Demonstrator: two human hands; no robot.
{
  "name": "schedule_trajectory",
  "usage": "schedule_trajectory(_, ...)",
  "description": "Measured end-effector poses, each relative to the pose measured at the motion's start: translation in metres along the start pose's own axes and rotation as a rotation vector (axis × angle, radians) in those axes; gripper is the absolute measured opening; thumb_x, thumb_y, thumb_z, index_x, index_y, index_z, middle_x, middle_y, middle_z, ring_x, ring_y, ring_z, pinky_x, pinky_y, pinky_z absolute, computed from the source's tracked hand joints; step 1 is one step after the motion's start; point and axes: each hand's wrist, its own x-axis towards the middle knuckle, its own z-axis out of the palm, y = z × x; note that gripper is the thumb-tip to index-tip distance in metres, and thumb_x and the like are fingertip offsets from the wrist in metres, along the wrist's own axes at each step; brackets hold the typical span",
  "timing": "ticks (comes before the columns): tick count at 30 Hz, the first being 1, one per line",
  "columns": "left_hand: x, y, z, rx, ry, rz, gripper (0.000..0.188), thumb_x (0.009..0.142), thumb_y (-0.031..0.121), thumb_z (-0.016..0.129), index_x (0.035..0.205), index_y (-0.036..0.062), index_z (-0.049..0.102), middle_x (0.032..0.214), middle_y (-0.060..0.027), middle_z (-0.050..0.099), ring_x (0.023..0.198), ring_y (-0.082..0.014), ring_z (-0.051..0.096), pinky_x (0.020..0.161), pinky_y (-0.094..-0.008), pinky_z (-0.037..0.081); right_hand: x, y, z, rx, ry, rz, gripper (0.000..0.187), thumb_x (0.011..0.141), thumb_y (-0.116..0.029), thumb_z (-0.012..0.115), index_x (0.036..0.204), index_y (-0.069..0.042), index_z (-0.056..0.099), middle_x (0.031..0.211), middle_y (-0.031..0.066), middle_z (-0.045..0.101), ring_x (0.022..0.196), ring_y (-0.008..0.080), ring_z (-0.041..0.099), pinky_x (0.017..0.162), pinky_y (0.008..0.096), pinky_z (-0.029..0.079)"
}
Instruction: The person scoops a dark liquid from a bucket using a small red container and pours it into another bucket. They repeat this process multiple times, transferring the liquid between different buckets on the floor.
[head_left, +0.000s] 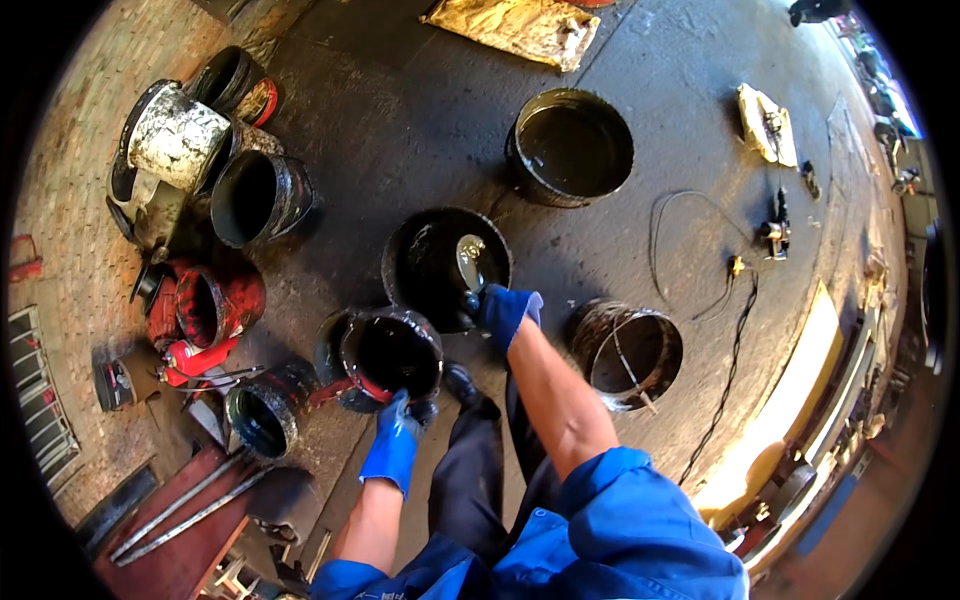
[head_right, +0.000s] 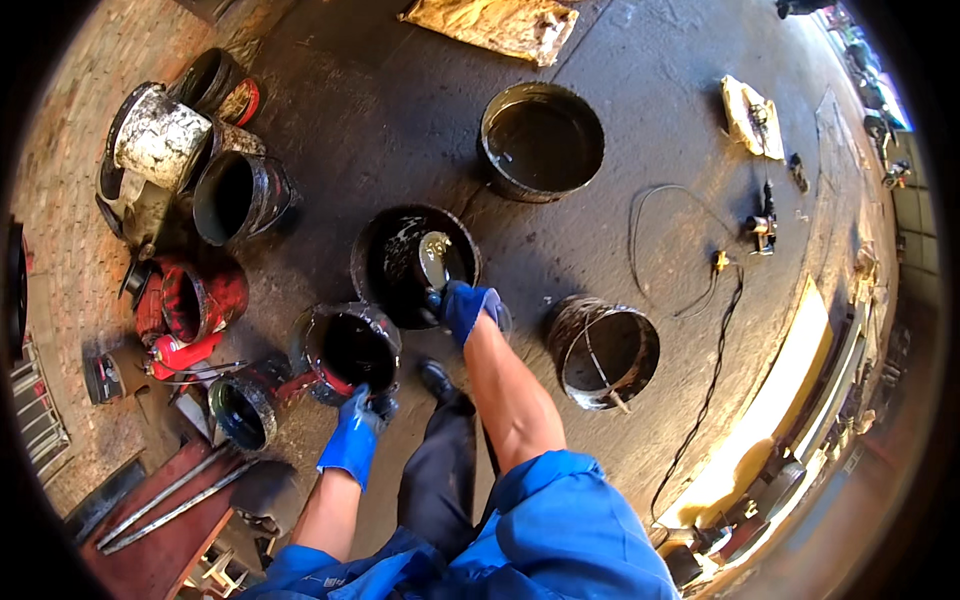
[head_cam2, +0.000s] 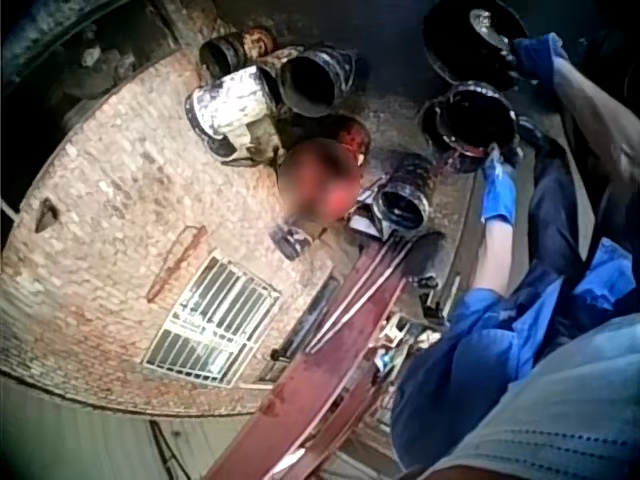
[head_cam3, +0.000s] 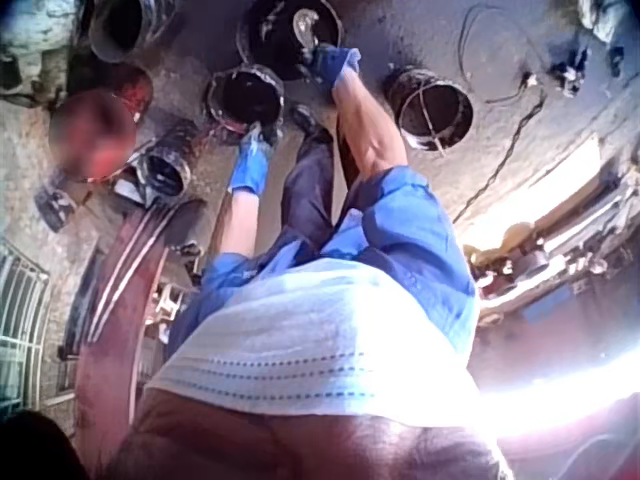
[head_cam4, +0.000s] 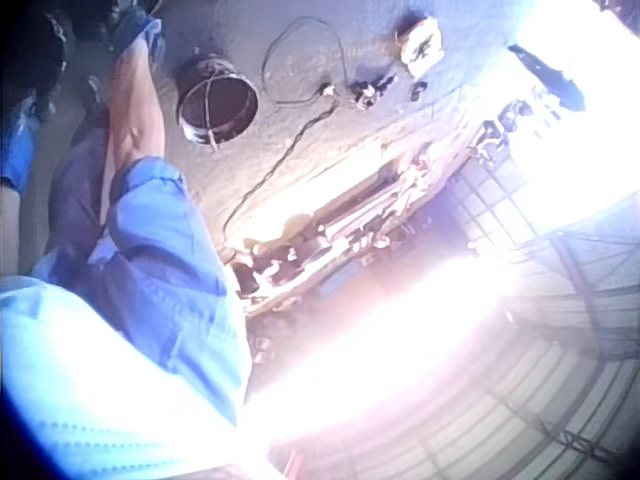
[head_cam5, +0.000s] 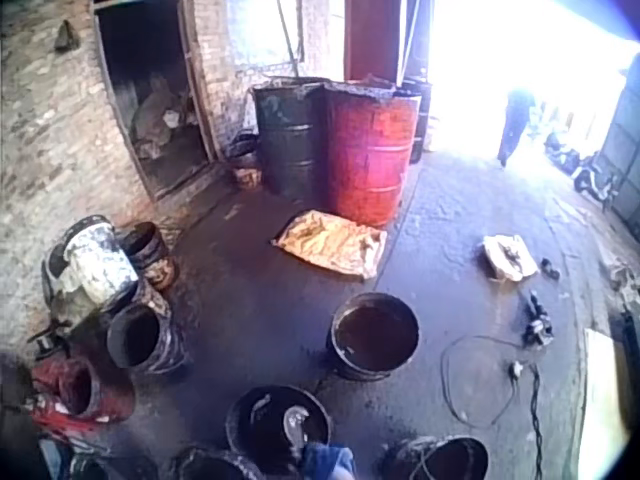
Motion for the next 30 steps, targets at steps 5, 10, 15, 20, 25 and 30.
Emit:
schedule_trajectory(5,-0.023,0.009,0.004,0.044,0.087,0.016,0.023,0.084,0.029,0.053,0.097,0.0101,0.057,0.085,-0.0129,0.063,0.067,-0.0281,0.059,0.06,-0.0427,0.05,0.04,0.004,0.017,-0.717,-0.017,-0.079,0.015,0.075,-0.016,0.056,0.078,-0.007,0.067,0.078,0.0128,0.065,0.07,0.0256,0.063,0.059,0.0342,0.049)
schedule_trajectory(10,-0.014,0.005,0.007,0.096,0.084,0.018,0.019,0.082,0.028,0.056,0.09,0.0105,0.057,0.077,-0.0115,0.062,0.063,-0.0275,0.059,0.058,-0.0435,0.05,0.033,-0.025,0.02,-0.548,0.275,-0.104,0.021,0.084,-0.027,0.049,0.098,-0.021,0.064,0.098,0.0093,0.063,0.088,0.0244,0.062,0.071,0.0355,0.048)
schedule_trajectory(15,-0.003,-0.009,0.012,0.167,0.11,0.078,0.02,0.081,0.028,0.058,0.09,0.0102,0.058,0.075,-0.012,0.061,0.062,-0.0274,0.058,0.057,-0.0423,0.05,0.06,-0.005,0.034,-1.242,-0.149,-0.217,0.032,0.086,-0.02,0.046,0.117,-0.017,0.055,0.109,0.0098,0.059,0.099,0.0297,0.058,0.073,0.0468,0.046)
schedule_trajectory(20,0.012,0.001,-0.01,0.093,0.041,0.043,0.022,0.082,0.021,0.057,0.1,0.0091,0.055,0.081,-0.0145,0.063,0.063,-0.0307,0.061,0.056,-0.0454,0.051,0.084,-0.009,0.067,-0.54,0.099,0.124,0.036,0.091,-0.022,0.033,0.115,-0.001,0.05,0.118,0.0174,0.052,0.105,0.0291,0.052,0.089,0.0445,0.038)
schedule_trajectory(25,-0.027,-0.004,0.0,0.095,-0.022,0.209,0.025,0.086,0.015,0.052,0.107,0.0013,0.054,0.092,-0.0157,0.061,0.073,-0.0268,0.061,0.067,-0.0437,0.053,0.04,-0.041,0.08,-1.32,-0.119,-0.435,0.023,0.086,-0.016,0.042,0.097,-0.001,0.056,0.086,0.0107,0.065,0.074,0.0271,0.064,0.058,0.0437,0.046)
schedule_trajectory(30,-0.015,-0.02,0.037,0.089,-0.145,0.226,0.023,0.085,0.016,0.053,0.102,0.0002,0.053,0.085,-0.0142,0.062,0.058,-0.0251,0.062,0.055,-0.0343,0.054,0.07,-0.026,0.041,-1.48,-0.041,-0.344,0.032,0.085,-0.026,0.042,0.112,-0.01,0.046,0.096,0.0143,0.064,0.087,0.0325,0.062,0.067,0.0469,0.043)
